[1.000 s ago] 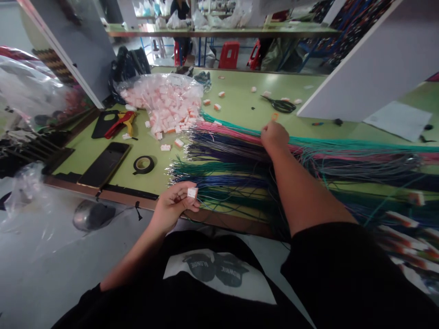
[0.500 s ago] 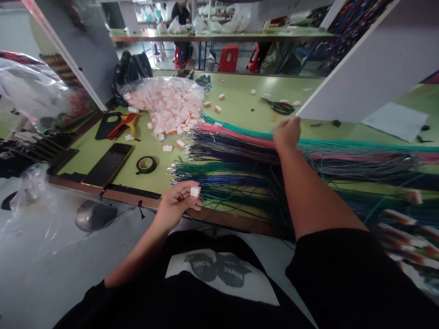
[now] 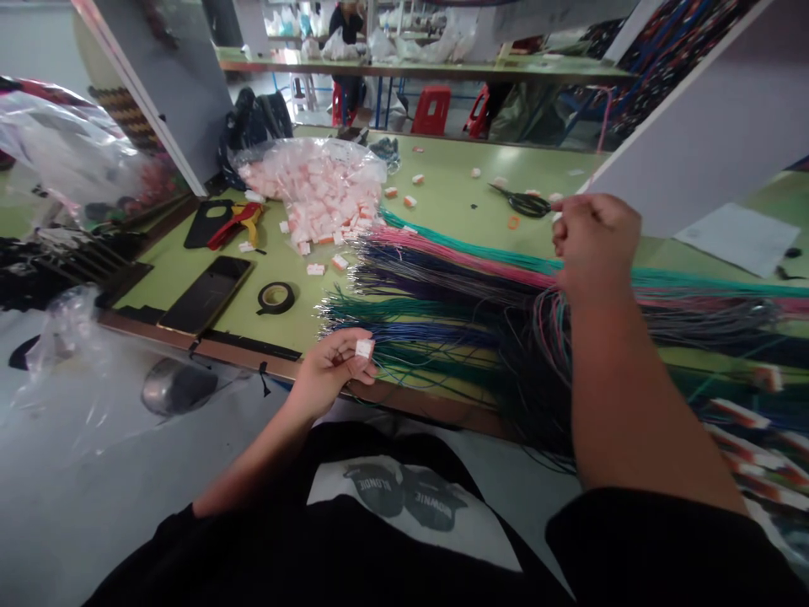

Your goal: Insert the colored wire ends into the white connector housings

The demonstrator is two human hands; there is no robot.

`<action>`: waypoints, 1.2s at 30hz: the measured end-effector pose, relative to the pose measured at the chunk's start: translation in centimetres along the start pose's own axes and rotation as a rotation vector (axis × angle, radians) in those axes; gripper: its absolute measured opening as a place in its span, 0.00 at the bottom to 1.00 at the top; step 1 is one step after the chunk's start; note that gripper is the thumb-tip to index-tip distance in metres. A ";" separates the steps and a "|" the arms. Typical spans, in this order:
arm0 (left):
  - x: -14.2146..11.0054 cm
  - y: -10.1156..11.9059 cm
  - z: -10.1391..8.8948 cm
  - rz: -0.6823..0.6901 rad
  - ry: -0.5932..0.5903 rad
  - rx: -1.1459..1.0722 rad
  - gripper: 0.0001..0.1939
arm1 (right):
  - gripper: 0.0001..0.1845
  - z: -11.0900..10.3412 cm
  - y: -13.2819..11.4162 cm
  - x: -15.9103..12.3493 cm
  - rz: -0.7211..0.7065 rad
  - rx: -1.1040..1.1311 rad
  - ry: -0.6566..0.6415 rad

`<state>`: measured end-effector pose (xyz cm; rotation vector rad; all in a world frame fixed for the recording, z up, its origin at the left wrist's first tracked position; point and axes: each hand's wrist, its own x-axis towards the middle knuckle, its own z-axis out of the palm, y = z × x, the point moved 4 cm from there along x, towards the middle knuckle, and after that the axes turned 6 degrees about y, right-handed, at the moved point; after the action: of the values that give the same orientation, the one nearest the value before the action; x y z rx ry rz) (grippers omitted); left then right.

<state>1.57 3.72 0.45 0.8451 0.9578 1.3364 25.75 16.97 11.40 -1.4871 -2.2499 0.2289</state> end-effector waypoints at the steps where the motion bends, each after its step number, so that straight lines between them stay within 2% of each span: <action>1: 0.0 0.0 0.0 -0.004 0.007 0.000 0.20 | 0.17 0.2 -0.9 -0.4 -0.014 0.024 0.000; 6: 0.1 0.0 -0.2 -0.018 0.028 -0.005 0.21 | 0.15 2.7 -5.4 -2.8 -0.104 0.165 -0.068; 9: 0.2 0.0 -0.2 -0.019 0.016 -0.017 0.21 | 0.15 3.8 -7.0 -3.9 -0.179 0.245 -0.129; 13: 0.2 0.1 -0.1 -0.028 0.003 -0.016 0.20 | 0.14 4.7 -8.8 -5.0 -0.255 0.247 -0.144; 17: 0.2 0.3 0.0 -0.023 -0.003 -0.021 0.20 | 0.14 5.9 -9.9 -5.9 -0.246 0.163 -0.188; 21: 0.3 0.2 -0.1 -0.024 0.001 -0.026 0.20 | 0.10 6.9 -9.5 -6.3 -0.159 0.229 -0.198; 24: 0.3 0.2 -0.2 -0.036 -0.011 -0.020 0.20 | 0.05 7.0 -9.5 -6.3 -0.134 0.310 -0.157; 30: 0.4 0.2 -0.2 -0.047 -0.016 -0.061 0.21 | 0.09 7.2 -10.8 -6.3 -0.226 0.397 0.054; 36: 0.5 0.2 -0.2 -0.051 -0.048 -0.066 0.22 | 0.10 7.9 -11.0 -6.5 -0.307 0.468 0.177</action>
<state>1.34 4.20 0.53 0.7945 0.8877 1.2920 15.26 7.35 6.63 -0.8746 -2.0620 0.4698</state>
